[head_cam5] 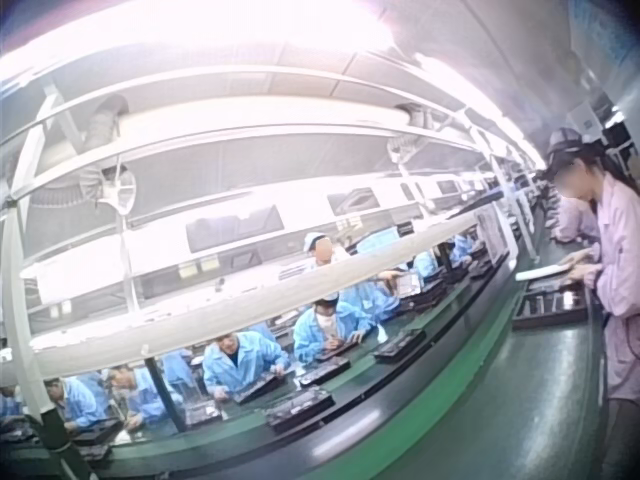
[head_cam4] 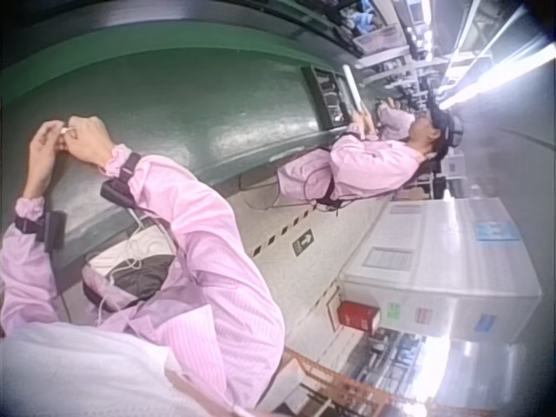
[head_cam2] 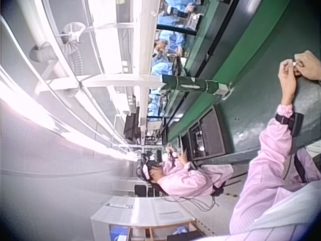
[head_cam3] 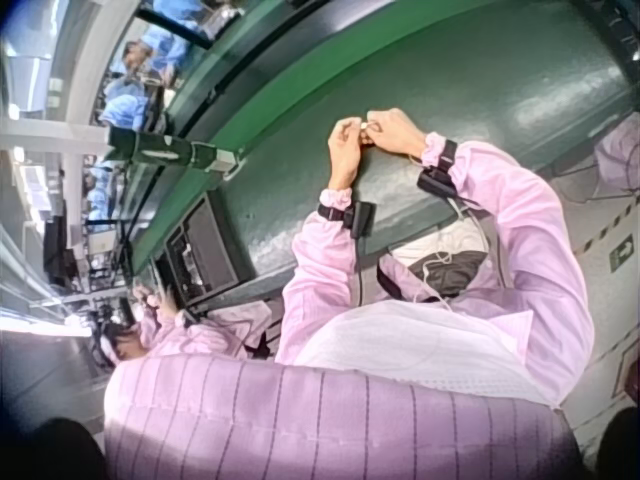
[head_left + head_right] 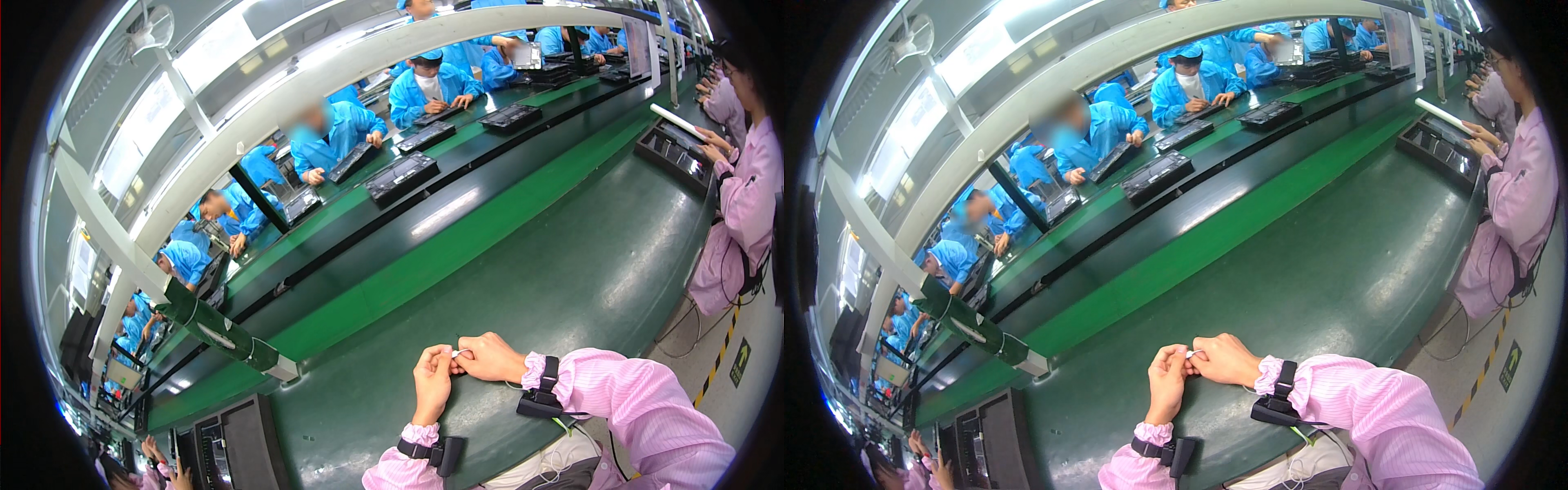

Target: Inspecting and assembling small electronic components on a factory production line while using industrial testing tablets.

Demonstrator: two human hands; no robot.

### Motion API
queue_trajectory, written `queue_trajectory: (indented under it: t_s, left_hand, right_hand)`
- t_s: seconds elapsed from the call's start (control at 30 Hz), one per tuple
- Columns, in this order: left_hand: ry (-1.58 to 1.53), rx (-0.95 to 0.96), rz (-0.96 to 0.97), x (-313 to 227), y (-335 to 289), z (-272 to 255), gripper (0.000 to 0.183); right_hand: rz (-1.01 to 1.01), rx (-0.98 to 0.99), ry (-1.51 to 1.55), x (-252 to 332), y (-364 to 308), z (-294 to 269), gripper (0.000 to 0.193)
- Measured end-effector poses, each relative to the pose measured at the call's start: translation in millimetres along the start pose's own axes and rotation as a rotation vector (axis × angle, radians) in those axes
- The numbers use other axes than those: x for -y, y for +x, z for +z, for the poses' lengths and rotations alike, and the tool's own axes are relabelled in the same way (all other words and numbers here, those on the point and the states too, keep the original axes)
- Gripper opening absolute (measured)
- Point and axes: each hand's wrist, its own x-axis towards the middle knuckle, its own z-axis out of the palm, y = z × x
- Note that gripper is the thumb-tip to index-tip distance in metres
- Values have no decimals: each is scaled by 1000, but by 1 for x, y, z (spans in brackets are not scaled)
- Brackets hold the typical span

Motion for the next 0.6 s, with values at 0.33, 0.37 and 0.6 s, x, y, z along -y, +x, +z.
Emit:
queue_trajectory:
  t_s: [0.33, 0.37, 0.6]
  left_hand:
    - [7, 1, -3, 1, 1, 2, 15]
    - [6, 1, -2, 0, 0, 1, 15]
    - [-3, -3, 2, -1, 0, 4, 15]
  right_hand:
    - [-46, -57, 11, -1, -2, -1, 17]
    - [-47, -57, 10, -1, -1, 0, 17]
    - [-22, -26, -1, -1, -1, -3, 18]
